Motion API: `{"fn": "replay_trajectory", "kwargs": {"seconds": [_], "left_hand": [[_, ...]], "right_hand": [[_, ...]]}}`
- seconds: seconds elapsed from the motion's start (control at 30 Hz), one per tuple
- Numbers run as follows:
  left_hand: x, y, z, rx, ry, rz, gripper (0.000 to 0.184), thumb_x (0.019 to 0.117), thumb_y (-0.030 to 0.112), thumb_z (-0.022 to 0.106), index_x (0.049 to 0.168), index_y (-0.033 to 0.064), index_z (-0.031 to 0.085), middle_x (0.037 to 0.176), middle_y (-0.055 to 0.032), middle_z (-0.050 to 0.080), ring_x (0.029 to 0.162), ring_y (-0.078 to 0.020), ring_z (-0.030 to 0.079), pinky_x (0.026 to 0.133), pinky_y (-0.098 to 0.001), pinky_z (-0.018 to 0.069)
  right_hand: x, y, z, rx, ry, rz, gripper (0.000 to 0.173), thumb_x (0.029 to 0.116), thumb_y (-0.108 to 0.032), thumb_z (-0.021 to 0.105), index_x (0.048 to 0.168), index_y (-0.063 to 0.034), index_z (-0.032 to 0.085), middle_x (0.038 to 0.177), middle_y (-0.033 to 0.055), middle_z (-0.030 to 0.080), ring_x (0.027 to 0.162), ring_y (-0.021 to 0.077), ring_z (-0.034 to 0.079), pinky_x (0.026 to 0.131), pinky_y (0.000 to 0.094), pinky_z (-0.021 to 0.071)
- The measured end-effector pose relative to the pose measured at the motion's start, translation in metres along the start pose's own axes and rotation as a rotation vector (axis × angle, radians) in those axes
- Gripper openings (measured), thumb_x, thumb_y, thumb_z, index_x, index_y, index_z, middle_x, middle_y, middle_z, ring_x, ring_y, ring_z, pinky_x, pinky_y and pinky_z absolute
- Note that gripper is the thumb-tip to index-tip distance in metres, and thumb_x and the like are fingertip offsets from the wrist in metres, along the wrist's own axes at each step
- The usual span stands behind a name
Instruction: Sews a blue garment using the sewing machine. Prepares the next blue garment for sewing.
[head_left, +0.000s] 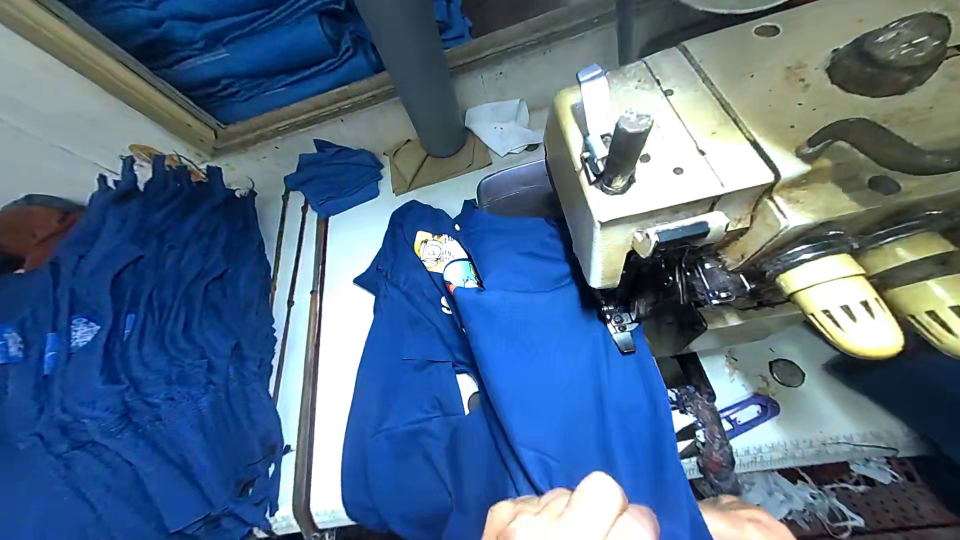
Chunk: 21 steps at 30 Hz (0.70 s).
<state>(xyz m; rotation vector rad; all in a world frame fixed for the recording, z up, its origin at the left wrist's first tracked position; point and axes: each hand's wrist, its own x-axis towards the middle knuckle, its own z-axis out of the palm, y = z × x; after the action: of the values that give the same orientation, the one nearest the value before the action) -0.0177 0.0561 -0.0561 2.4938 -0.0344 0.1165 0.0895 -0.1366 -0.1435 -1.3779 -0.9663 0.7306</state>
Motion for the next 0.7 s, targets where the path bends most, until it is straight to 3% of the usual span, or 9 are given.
{"fn": "replay_trajectory", "kwargs": {"seconds": [0.07,0.13,0.17,0.23,0.3,0.37,0.43,0.57,0.7], "left_hand": [[0.014,-0.001,0.0,0.131,0.054,0.006,0.014,0.0954,0.005,0.063,0.096,0.0048,0.076,0.081,-0.0113,0.069,0.06,-0.0213,0.064,0.046,-0.0316,0.047],[0.028,-0.003,-0.004,0.25,0.097,0.013,0.015,0.0959,0.009,0.062,0.094,0.0062,0.077,0.078,-0.009,0.069,0.058,-0.0193,0.063,0.044,-0.0299,0.0448],[0.034,-0.004,-0.006,0.299,0.118,0.018,0.016,0.096,0.011,0.062,0.092,0.0069,0.077,0.076,-0.008,0.068,0.056,-0.0184,0.061,0.044,-0.0294,0.0434],[0.045,-0.004,-0.01,0.357,0.155,0.025,0.016,0.0949,0.013,0.063,0.088,0.0075,0.076,0.072,-0.0071,0.066,0.054,-0.0177,0.059,0.043,-0.0288,0.042],[0.055,-0.006,-0.01,0.418,0.192,0.03,0.021,0.0957,0.019,0.062,0.083,0.0083,0.075,0.069,-0.0058,0.063,0.053,-0.0169,0.058,0.044,-0.0283,0.0403],[0.066,-0.01,-0.006,0.473,0.258,0.038,0.026,0.0965,0.022,0.062,0.077,0.0091,0.071,0.067,-0.0041,0.062,0.053,-0.0157,0.058,0.043,-0.0275,0.0402],[0.075,-0.013,0.001,0.511,0.337,0.05,0.028,0.0943,0.023,0.062,0.071,0.0098,0.068,0.063,-0.0027,0.058,0.049,-0.0142,0.054,0.04,-0.0261,0.0365],[0.087,-0.007,0.009,0.557,0.391,0.015,0.03,0.0917,0.022,0.062,0.065,0.0084,0.064,0.057,-0.0024,0.052,0.044,-0.0144,0.05,0.038,-0.0261,0.0325],[0.072,-0.006,0.0,0.461,0.284,0.007,0.022,0.0935,0.023,0.063,0.077,0.011,0.072,0.068,-0.0024,0.062,0.055,-0.0152,0.06,0.043,-0.0271,0.0424]], "right_hand": [[0.008,-0.007,-0.004,-0.007,0.061,0.018,0.026,0.0905,-0.015,0.07,0.094,0.0107,0.067,0.083,0.0124,0.071,0.082,-0.0012,0.066,0.076,0.0166,0.0533],[0.019,-0.013,-0.002,0.029,0.147,0.012,0.018,0.0904,-0.009,0.07,0.097,0.0074,0.067,0.084,0.0032,0.071,0.083,-0.0075,0.063,0.078,0.0128,0.0516],[0.025,-0.015,0.0,0.06,0.197,0.027,0.01,0.0894,-0.008,0.072,0.093,0.0006,0.067,0.082,-0.0054,0.07,0.081,-0.0113,0.061,0.076,0.0108,0.0517],[0.035,-0.018,0.004,0.113,0.269,0.088,0.018,0.0873,-0.005,0.072,0.076,-0.0107,0.059,0.069,-0.0139,0.061,0.066,-0.0128,0.053,0.062,0.0099,0.0449],[0.043,-0.019,0.008,0.167,0.284,0.122,0.018,0.089,-0.003,0.067,0.078,-0.0141,0.059,0.067,-0.0167,0.057,0.061,-0.0122,0.049,0.058,0.0103,0.0422],[0.05,-0.02,0.01,0.203,0.275,0.098,0.01,0.0933,-0.001,0.063,0.087,-0.0071,0.067,0.072,-0.0131,0.065,0.066,-0.0109,0.056,0.062,0.0116,0.0477],[0.054,-0.022,0.014,0.174,0.27,0.065,0.012,0.0963,0.0,0.059,0.087,-0.0021,0.067,0.075,-0.0094,0.067,0.072,-0.011,0.059,0.067,0.0115,0.0494],[0.056,-0.027,0.02,0.129,0.327,0.064,0.016,0.0967,-0.002,0.059,0.081,-0.0071,0.062,0.073,-0.0127,0.065,0.075,-0.0136,0.059,0.07,0.0096,0.0491],[0.056,-0.023,0.022,0.11,0.326,0.049,0.016,0.0964,-0.001,0.057,0.082,-0.0006,0.064,0.072,-0.0068,0.064,0.072,-0.0109,0.058,0.068,0.0105,0.0483]]}}
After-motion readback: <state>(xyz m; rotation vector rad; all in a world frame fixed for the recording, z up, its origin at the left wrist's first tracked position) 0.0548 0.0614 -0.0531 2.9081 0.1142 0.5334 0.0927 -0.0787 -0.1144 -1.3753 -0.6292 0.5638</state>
